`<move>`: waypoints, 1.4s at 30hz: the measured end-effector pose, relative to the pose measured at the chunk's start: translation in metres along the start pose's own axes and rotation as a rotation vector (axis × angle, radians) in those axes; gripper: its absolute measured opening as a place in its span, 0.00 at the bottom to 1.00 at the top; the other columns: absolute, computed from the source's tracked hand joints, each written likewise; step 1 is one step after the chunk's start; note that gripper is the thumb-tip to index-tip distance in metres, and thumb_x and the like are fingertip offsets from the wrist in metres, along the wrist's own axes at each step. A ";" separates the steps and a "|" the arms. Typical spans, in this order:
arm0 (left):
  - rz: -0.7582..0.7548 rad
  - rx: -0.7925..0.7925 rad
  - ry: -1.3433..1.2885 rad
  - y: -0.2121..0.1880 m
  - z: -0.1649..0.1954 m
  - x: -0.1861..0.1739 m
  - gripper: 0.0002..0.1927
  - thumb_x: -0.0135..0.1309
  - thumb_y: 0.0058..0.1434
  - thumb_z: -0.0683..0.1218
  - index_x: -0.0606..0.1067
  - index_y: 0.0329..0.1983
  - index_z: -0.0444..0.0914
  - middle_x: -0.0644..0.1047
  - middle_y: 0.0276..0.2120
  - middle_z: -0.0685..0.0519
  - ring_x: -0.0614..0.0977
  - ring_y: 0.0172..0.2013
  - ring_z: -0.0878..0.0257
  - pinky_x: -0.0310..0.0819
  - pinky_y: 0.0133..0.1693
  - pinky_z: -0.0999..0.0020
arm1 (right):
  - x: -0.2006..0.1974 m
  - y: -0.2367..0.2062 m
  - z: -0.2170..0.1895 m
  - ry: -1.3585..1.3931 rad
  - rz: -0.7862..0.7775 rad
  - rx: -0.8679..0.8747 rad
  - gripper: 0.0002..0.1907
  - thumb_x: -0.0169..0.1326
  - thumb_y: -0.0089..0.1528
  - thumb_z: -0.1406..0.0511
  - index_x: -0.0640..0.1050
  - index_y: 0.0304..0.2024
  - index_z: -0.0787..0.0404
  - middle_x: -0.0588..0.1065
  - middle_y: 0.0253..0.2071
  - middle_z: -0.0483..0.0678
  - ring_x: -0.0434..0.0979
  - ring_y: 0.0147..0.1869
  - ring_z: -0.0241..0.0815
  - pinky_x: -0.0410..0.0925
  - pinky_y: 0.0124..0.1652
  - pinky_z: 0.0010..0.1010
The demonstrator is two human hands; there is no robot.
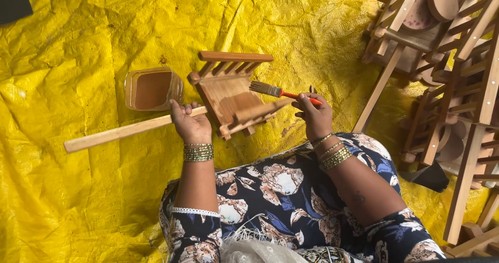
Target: The person sits on the floor and applies brown stain with a brush to a small wooden chair, holding the chair steady with one hand. They dip the brush into a container of stain and rotate the chair to coat the seat, backrest and side surfaces.
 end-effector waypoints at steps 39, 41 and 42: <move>0.873 0.032 0.250 0.031 0.131 -0.119 0.39 0.56 0.61 0.56 0.51 0.69 0.46 0.67 0.60 0.47 0.73 0.51 0.55 0.74 0.53 0.53 | 0.045 -0.023 -0.041 -1.280 -0.292 -0.442 0.15 0.57 0.65 0.63 0.81 0.55 0.53 0.76 0.33 0.55 0.77 0.30 0.50 0.70 0.33 0.40; 0.681 0.100 0.145 0.042 0.129 -0.114 0.31 0.56 0.65 0.57 0.58 0.64 0.43 0.68 0.58 0.52 0.72 0.52 0.57 0.71 0.53 0.55 | 0.055 -0.029 -0.050 -1.247 -0.302 -0.565 0.14 0.56 0.66 0.64 0.81 0.54 0.53 0.77 0.36 0.55 0.78 0.33 0.52 0.72 0.35 0.41; 0.591 0.134 0.093 0.045 0.130 -0.112 0.27 0.56 0.67 0.58 0.62 0.62 0.42 0.69 0.57 0.54 0.71 0.52 0.58 0.70 0.53 0.56 | 0.061 -0.032 -0.054 -1.230 -0.313 -0.623 0.13 0.55 0.66 0.64 0.81 0.53 0.53 0.78 0.37 0.54 0.79 0.35 0.53 0.73 0.37 0.41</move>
Point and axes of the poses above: each hand's wrist, its own y-axis towards the middle knuckle, its own x-axis out of the palm, z = x × y, the point moved 6 cm from there along y, towards the middle knuckle
